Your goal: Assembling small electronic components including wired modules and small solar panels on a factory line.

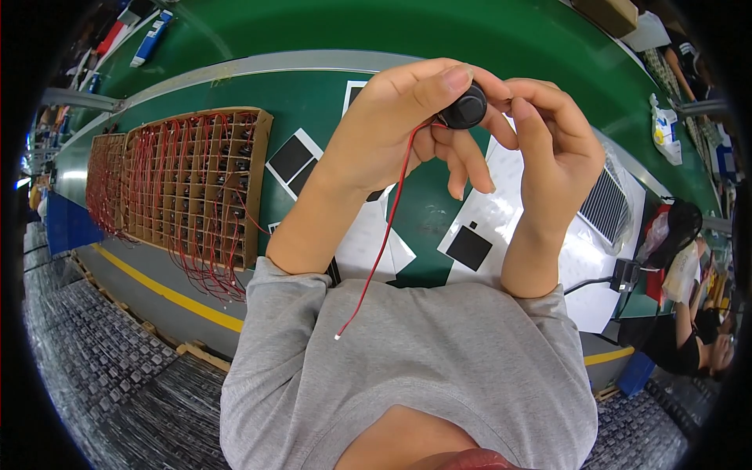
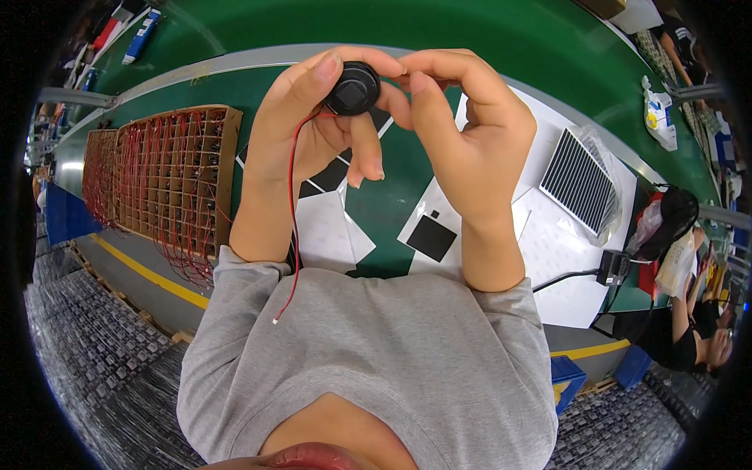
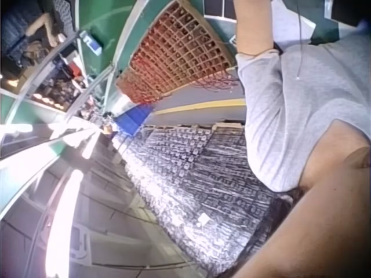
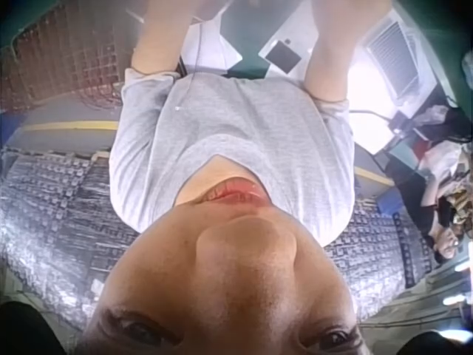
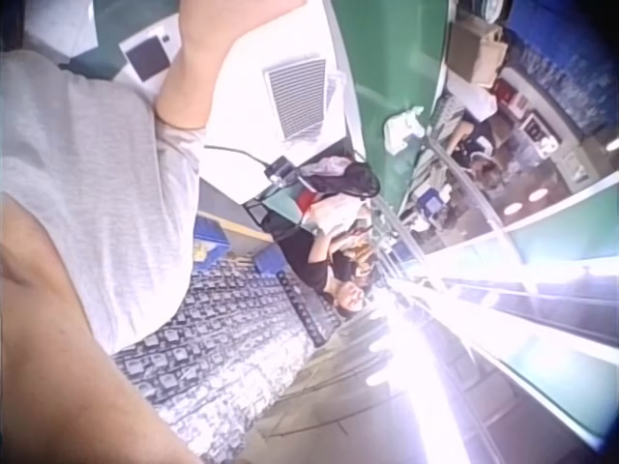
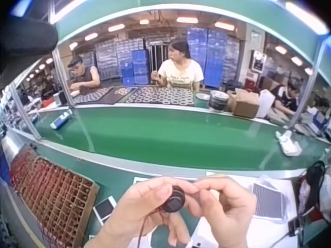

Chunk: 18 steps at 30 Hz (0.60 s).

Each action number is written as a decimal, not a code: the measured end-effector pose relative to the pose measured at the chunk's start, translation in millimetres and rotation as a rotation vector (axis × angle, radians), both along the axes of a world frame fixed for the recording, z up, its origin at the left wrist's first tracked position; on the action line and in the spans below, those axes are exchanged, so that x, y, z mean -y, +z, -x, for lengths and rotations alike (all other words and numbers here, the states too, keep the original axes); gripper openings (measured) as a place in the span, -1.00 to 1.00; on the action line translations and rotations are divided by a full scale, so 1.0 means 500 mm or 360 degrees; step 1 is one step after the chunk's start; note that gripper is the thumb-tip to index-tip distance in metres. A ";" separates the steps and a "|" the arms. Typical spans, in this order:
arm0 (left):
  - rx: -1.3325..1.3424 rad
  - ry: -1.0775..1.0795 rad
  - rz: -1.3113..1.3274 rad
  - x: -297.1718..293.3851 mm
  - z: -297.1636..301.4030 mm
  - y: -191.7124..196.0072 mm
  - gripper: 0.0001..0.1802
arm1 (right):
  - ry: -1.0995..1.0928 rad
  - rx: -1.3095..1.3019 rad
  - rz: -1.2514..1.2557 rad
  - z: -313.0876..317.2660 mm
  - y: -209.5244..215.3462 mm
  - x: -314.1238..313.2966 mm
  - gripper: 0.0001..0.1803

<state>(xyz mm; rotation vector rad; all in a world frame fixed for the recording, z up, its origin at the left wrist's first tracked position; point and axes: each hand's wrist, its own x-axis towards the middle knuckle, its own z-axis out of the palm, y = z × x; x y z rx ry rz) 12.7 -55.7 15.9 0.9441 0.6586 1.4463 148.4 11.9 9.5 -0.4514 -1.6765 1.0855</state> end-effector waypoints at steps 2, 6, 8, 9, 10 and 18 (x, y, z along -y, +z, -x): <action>0.0014 -0.0009 -0.0020 -0.001 0.001 -0.001 -0.49 | 0.0012 0.0001 0.0008 -0.001 0.000 0.001 -0.89; 0.0016 0.0054 -0.0015 0.002 0.001 0.004 -0.47 | 0.0077 -0.0050 0.0085 0.001 0.003 0.002 -0.89; 0.0083 0.0026 -0.0025 0.003 0.007 0.001 -0.47 | 0.0142 -0.0094 0.0157 -0.003 0.004 -0.002 -0.89; 0.0150 -0.0001 -0.0035 0.003 0.009 -0.001 -0.47 | 0.0206 -0.0138 0.0228 -0.006 0.004 -0.004 -0.88; 0.0151 -0.0003 -0.0036 0.001 0.009 -0.005 -0.47 | 0.0205 -0.0137 0.0228 -0.008 0.005 -0.006 -0.88; 0.0632 -0.0143 0.0038 0.000 0.025 -0.011 -0.45 | 0.0277 -0.0163 0.0103 -0.021 0.014 -0.005 -0.88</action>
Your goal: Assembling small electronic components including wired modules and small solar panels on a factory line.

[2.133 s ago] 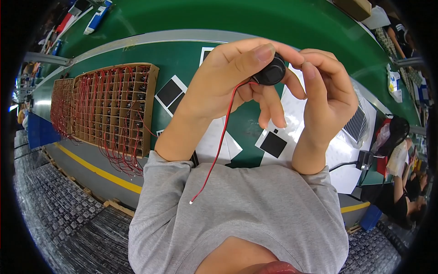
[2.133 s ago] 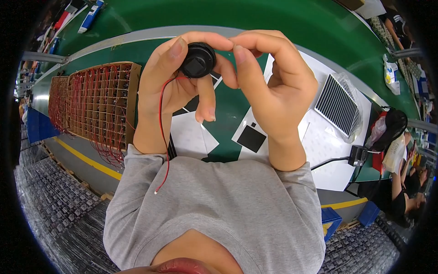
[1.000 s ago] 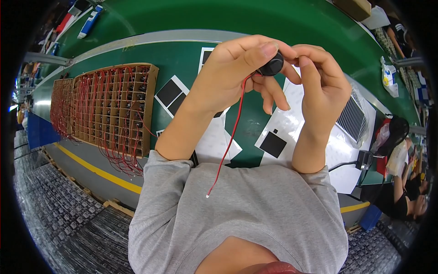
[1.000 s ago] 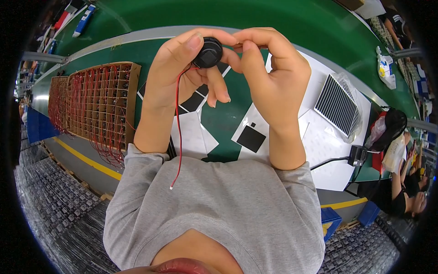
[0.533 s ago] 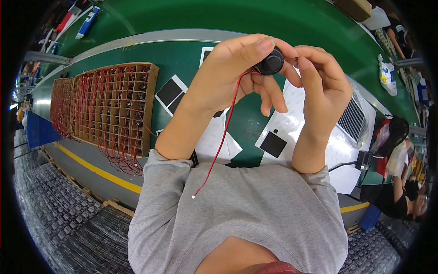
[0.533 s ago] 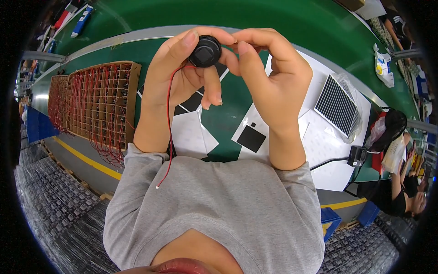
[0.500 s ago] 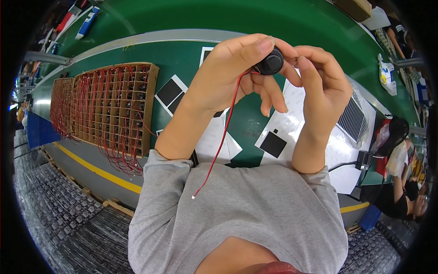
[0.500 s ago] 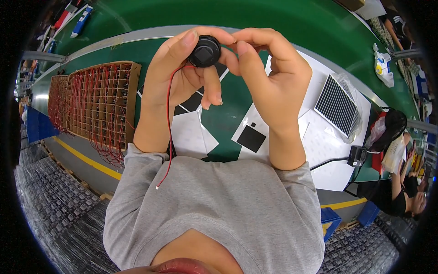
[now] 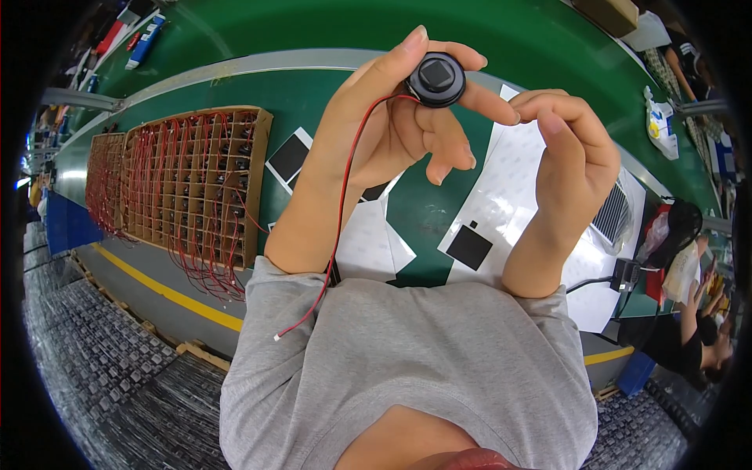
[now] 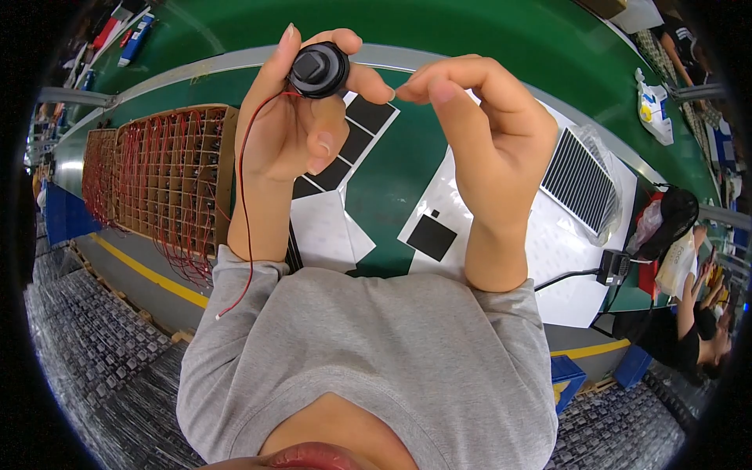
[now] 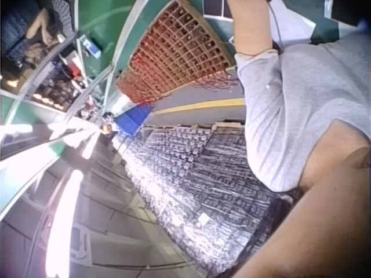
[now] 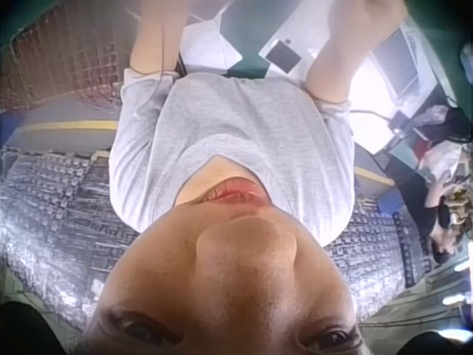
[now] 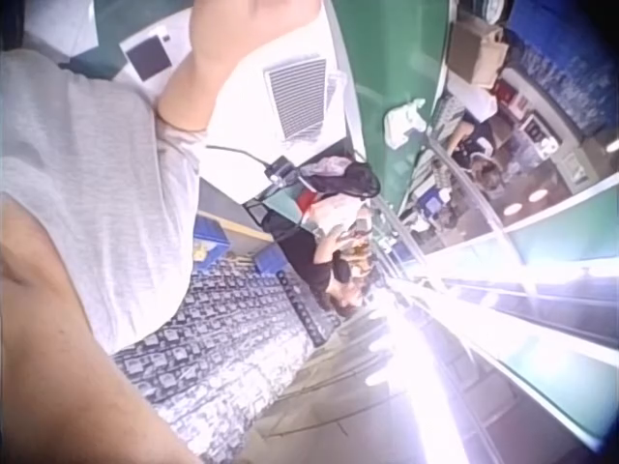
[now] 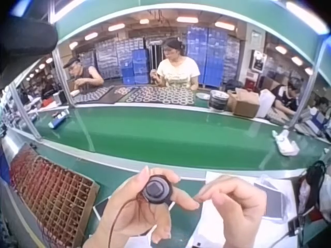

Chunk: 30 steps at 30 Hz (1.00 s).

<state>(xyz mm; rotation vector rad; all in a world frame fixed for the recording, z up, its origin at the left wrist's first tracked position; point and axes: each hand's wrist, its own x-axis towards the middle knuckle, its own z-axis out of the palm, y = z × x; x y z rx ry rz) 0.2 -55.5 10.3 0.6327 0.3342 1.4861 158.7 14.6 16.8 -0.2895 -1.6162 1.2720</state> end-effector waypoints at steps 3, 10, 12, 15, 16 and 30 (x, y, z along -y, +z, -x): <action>-0.0047 -0.0016 0.0003 0.001 0.003 -0.001 -0.45 | -0.0020 0.0121 -0.0060 -0.004 0.003 0.004 -0.89; 0.0004 -0.0058 0.0013 0.003 0.002 0.004 -0.44 | 0.0036 0.0074 -0.0103 0.002 -0.003 0.001 -0.90; -0.0106 0.0063 0.0148 0.004 -0.005 0.012 -0.44 | 0.0029 0.0110 -0.0059 -0.001 -0.003 0.001 -0.90; -0.0137 0.0063 0.0125 0.004 -0.004 0.012 -0.43 | 0.0025 0.0101 -0.0073 0.001 -0.004 0.002 -0.90; -0.0137 0.0062 0.0125 0.004 -0.004 0.012 -0.43 | 0.0025 0.0101 -0.0073 0.001 -0.004 0.001 -0.90; -0.0269 0.0106 -0.0048 0.008 0.001 0.007 -0.44 | -0.0091 0.0174 -0.0148 0.003 -0.005 0.001 -0.92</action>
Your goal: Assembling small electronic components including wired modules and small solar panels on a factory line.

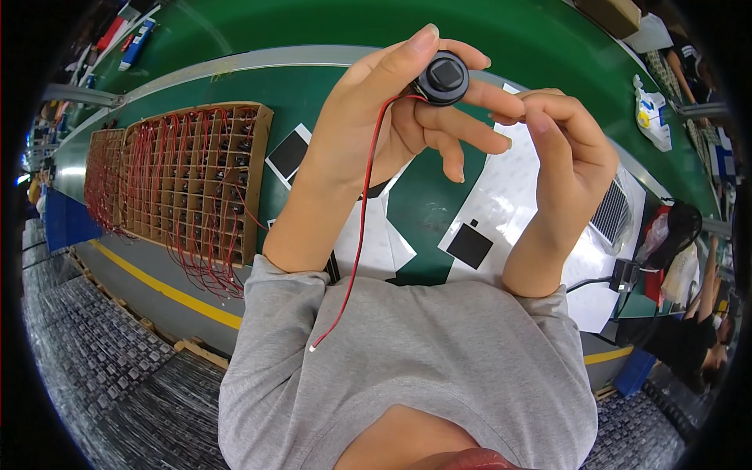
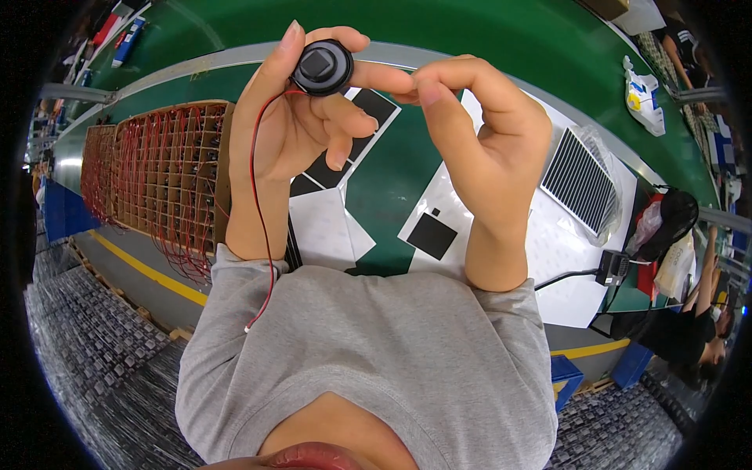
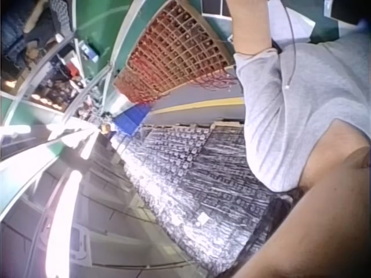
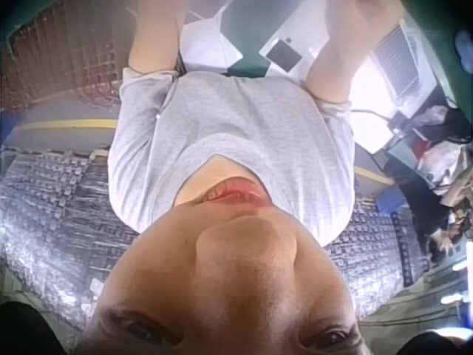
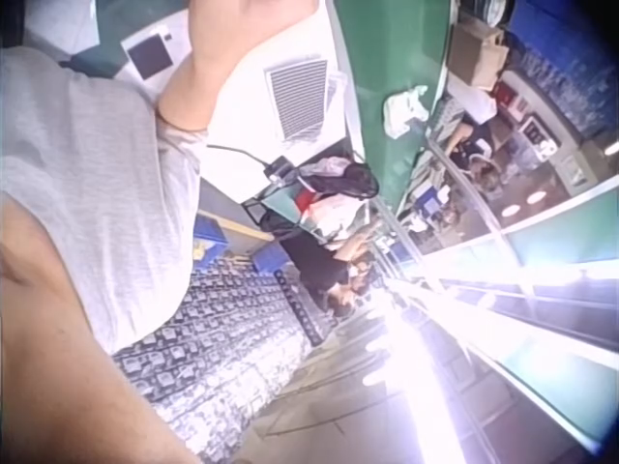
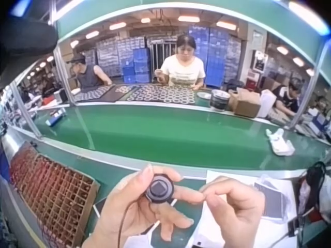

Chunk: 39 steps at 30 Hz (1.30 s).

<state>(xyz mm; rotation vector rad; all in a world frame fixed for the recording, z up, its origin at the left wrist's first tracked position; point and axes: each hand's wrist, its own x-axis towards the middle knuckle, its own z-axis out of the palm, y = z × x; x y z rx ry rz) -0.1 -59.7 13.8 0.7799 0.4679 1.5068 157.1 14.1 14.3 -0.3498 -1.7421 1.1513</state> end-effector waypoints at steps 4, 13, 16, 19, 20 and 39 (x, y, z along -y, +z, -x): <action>-0.0118 0.0062 0.0001 0.004 -0.001 0.004 -0.45 | -0.0013 0.0122 -0.0019 -0.002 0.004 -0.002 -0.93; -0.0217 0.0098 0.0140 0.006 -0.004 0.011 -0.47 | -0.0012 0.0357 -0.0365 -0.007 0.008 -0.014 -0.98; -0.0225 0.0114 0.0218 0.003 -0.008 0.015 -0.48 | -0.0106 0.0422 -0.0505 -0.005 0.006 -0.016 -0.98; -0.0268 0.0155 0.0173 0.002 -0.013 0.014 -0.50 | -0.0194 0.0462 -0.0543 0.001 0.001 -0.015 -0.98; -0.0396 0.0285 0.0142 0.005 -0.020 0.018 -0.52 | -0.0231 0.0413 -0.0531 0.005 -0.003 -0.015 -0.98; -0.0831 0.0767 -0.0654 0.009 -0.025 -0.002 -0.47 | 0.0008 0.0053 0.0004 0.004 0.007 0.002 -0.95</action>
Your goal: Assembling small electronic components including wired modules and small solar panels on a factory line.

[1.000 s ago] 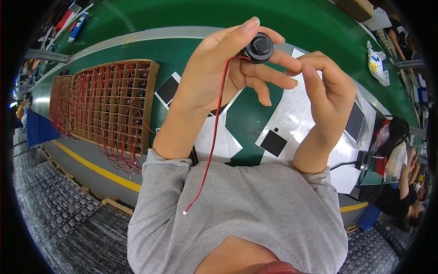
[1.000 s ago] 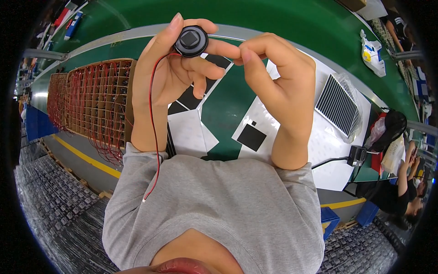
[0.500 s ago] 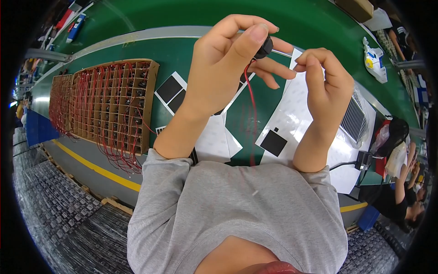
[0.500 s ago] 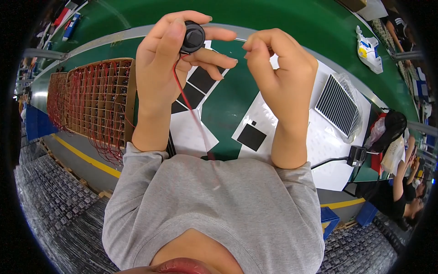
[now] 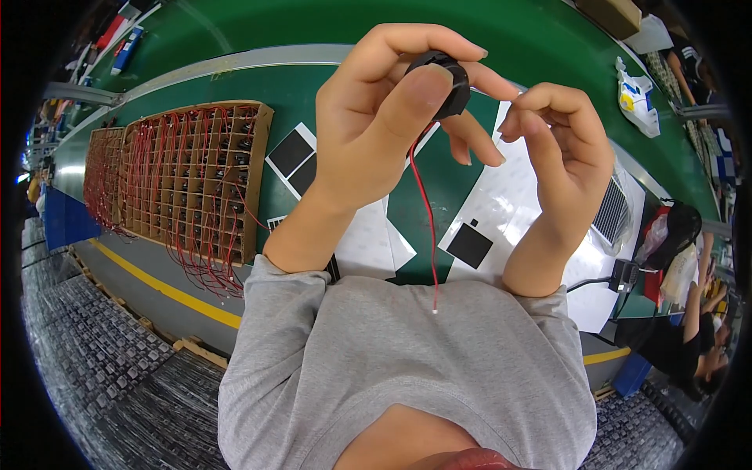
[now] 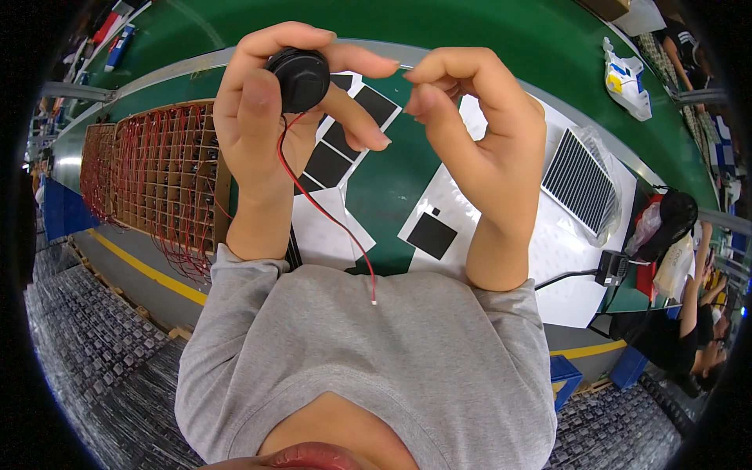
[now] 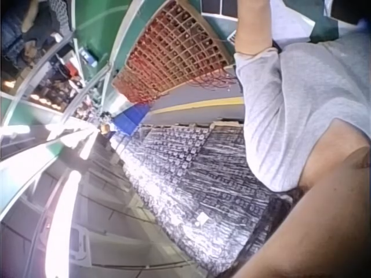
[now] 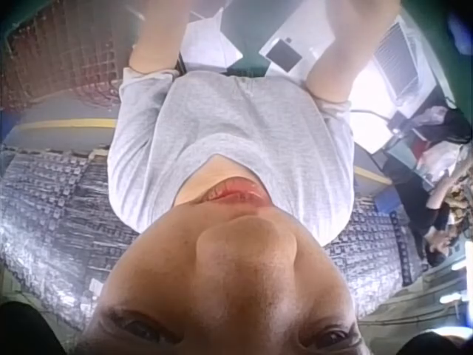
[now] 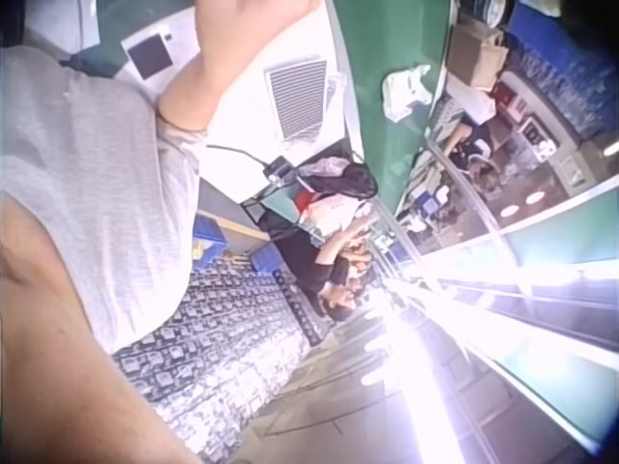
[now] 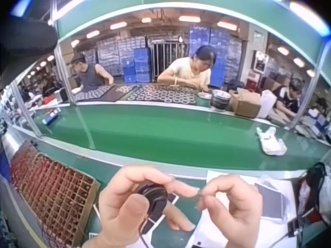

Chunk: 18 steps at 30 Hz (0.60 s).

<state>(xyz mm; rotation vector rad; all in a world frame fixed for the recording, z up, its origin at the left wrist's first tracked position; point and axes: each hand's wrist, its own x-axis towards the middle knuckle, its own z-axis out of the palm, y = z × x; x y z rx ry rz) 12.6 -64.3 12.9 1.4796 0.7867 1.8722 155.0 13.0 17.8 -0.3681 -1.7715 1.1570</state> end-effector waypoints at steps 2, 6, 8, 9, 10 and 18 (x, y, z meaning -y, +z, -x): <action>0.0002 -0.0004 -0.0027 -0.001 -0.001 -0.001 -0.46 | 0.0026 0.0008 0.0008 -0.003 0.004 0.004 -0.95; 0.0004 -0.0085 -0.0135 -0.003 0.001 -0.003 -0.46 | 0.0157 0.0063 -0.0074 -0.014 0.008 0.003 -0.95; 0.0016 -0.0132 -0.0147 -0.004 0.002 -0.004 -0.47 | 0.0224 0.0073 -0.0056 -0.016 0.008 0.003 -0.95; 0.0028 -0.0179 -0.0159 -0.004 0.001 -0.005 -0.47 | 0.0291 0.0082 -0.0036 -0.016 0.008 0.003 -0.95; 0.0028 -0.0180 -0.0159 -0.004 0.000 -0.006 -0.47 | 0.0291 0.0082 -0.0036 -0.016 0.007 0.004 -0.95; 0.0649 -0.0775 -0.0029 -0.016 0.004 -0.020 -0.45 | 0.0289 0.0075 -0.0017 -0.010 0.004 0.007 -0.93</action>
